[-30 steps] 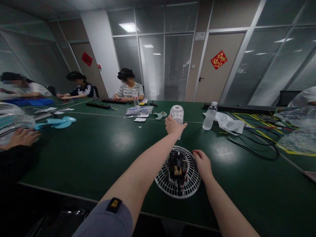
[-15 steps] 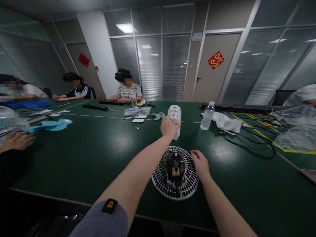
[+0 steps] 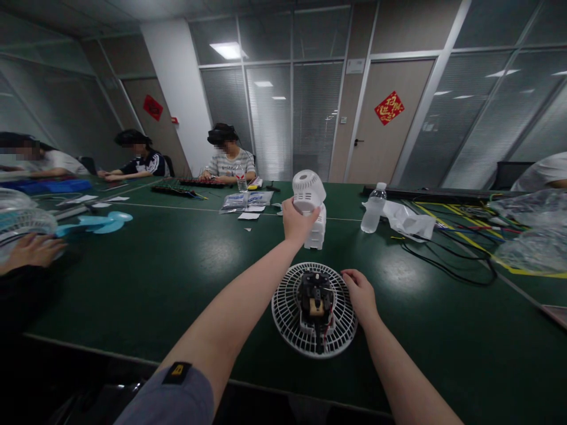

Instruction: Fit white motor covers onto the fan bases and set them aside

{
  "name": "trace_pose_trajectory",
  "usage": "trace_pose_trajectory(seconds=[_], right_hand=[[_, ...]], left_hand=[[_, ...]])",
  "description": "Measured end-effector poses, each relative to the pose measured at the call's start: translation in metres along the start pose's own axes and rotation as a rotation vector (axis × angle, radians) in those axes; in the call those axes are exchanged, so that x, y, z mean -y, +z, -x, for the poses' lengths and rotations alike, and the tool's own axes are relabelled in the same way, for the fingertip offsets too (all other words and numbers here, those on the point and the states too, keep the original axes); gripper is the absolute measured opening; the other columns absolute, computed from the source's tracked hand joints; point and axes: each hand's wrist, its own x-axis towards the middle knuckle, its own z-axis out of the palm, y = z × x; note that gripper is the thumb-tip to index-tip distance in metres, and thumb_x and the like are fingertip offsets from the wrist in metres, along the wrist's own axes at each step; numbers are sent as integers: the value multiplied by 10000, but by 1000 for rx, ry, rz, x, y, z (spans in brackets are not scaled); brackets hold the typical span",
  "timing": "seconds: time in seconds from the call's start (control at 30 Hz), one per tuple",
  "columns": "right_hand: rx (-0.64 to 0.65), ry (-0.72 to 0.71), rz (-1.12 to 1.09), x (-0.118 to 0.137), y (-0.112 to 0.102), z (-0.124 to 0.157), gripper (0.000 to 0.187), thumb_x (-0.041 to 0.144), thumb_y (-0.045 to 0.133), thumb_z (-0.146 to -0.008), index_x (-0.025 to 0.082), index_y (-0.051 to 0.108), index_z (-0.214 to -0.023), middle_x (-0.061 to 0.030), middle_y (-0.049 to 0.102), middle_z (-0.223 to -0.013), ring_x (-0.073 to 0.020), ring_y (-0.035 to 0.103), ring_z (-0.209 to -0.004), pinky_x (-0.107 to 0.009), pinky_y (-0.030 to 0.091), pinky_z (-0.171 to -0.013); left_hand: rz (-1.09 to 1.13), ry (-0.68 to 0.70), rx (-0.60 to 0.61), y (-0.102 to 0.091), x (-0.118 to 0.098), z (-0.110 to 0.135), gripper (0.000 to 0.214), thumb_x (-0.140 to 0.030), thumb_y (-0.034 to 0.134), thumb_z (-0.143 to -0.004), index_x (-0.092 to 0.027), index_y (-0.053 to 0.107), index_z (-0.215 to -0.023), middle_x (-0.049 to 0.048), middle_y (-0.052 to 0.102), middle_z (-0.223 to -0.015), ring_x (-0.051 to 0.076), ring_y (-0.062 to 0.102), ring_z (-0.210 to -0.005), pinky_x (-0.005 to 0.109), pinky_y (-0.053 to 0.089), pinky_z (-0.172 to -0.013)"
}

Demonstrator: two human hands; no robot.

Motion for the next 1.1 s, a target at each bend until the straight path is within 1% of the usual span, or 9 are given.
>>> trace_pose_trajectory(seconds=[0.07,0.13,0.3,0.4,0.47,0.57,0.9,1.03,1.1], right_hand=[[5,-3,-8,-1,1,-1,300,453,550,-784,230,725,-882,-67,745,-920,-281,680,-913,-394,513,-818],[7,-2,-17,-2,2,-2,293,446,554,-781,229,724,-881,-67,744,-934,-280,677,-930,-393,507,-835],[3,14,-31,-4,4,-3,321,458,546,-786,216,719,-908,-64,743,-915,-272,678,-905,-381,509,-812],[-1,18,-19,-4,4,-2,314,456,554,-784,219,722,-903,-61,742,-905,-269,675,-894,-383,504,-820],[-2,18,-11,-4,4,-1,307,457,561,-780,224,725,-895,-58,742,-899,-269,675,-888,-385,503,-819],[-5,14,-8,-2,3,0,315,469,558,-772,226,722,-887,-58,741,-888,-270,674,-880,-386,507,-800],[20,-44,-3,4,2,2,320,465,523,-789,221,705,-886,-59,730,-909,-272,660,-927,-405,502,-853],[5,-95,5,13,-1,7,321,447,539,-810,211,699,-959,-94,718,-1036,-280,647,-991,-436,480,-929],[-6,-184,-13,20,-3,10,343,447,531,-839,209,696,-1022,-112,709,-1108,-289,638,-1039,-447,480,-949]], left_hand=[[127,32,-68,-20,1,12,612,-400,784,-745,-184,446,-1207,105,567,-1220,201,598,-1101,299,522,-906],[182,67,-106,-44,3,34,609,-406,779,-732,-195,450,-1199,97,579,-1196,204,602,-1075,315,532,-893],[152,107,-61,-103,6,125,687,-361,810,-637,-231,465,-1217,70,575,-1125,231,608,-1015,384,547,-866],[67,151,-37,-123,5,174,767,-354,836,-587,-228,464,-1246,78,546,-1114,267,594,-1023,422,547,-856],[23,138,-54,-126,6,194,786,-360,836,-588,-230,456,-1263,88,536,-1121,284,590,-1030,443,547,-858],[-26,127,-66,-122,8,208,782,-376,834,-601,-226,455,-1268,96,539,-1106,296,596,-1015,461,548,-851],[-127,119,35,-99,12,226,782,-373,834,-656,-191,411,-1288,135,525,-1124,332,585,-1061,532,553,-876],[-144,103,46,-98,11,228,772,-374,829,-667,-179,407,-1284,142,516,-1130,335,582,-1069,537,552,-882],[-152,88,48,-97,11,226,775,-369,824,-676,-176,399,-1294,147,508,-1147,341,574,-1092,553,541,-901]])
